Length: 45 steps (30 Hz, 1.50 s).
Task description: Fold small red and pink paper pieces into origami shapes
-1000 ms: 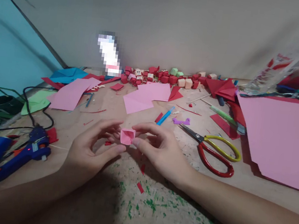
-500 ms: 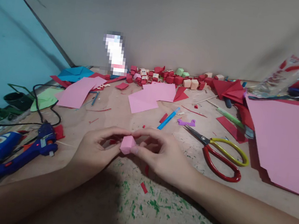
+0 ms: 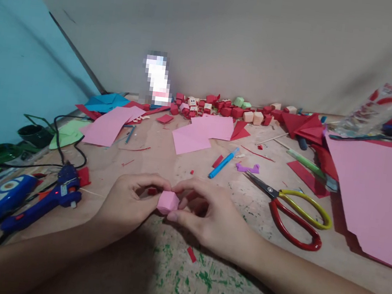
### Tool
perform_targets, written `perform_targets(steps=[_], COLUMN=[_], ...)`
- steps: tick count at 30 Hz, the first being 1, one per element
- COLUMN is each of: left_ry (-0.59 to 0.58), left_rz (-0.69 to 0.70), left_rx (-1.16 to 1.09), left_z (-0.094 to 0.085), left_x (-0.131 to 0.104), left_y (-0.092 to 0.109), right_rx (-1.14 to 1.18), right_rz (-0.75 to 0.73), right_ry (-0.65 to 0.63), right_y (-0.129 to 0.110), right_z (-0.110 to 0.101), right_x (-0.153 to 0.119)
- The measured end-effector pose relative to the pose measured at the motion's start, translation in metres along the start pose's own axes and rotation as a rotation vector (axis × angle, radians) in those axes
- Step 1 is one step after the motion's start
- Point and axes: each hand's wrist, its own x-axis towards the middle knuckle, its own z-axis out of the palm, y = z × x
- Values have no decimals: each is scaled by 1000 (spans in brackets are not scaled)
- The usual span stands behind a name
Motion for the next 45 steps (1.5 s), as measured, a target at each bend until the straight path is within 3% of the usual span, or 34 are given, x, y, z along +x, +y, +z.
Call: perform_targets(steps=[9,15,25,32,39,45], left_ry=[7,16,-25,-58,-121,-58], left_rz=[80,44,263,215,234,259], left_rx=[48,40,174,49,49,91], left_z=[2,3,0,-2,-3,0], left_x=[3,3,0,-3,-2,-2], left_y=[1,-2,2,8,8,2], right_rx=[156,191,44,185,543,413], right_rz=[83,43,66,90,148,126], right_ry=[26,-15,1,39,147,111], right_y=[-4,-1,-1,2,3,3], right_z=[-5,-8,-5,-6,-5,-9], right_x=[5,4,6,7,9,6])
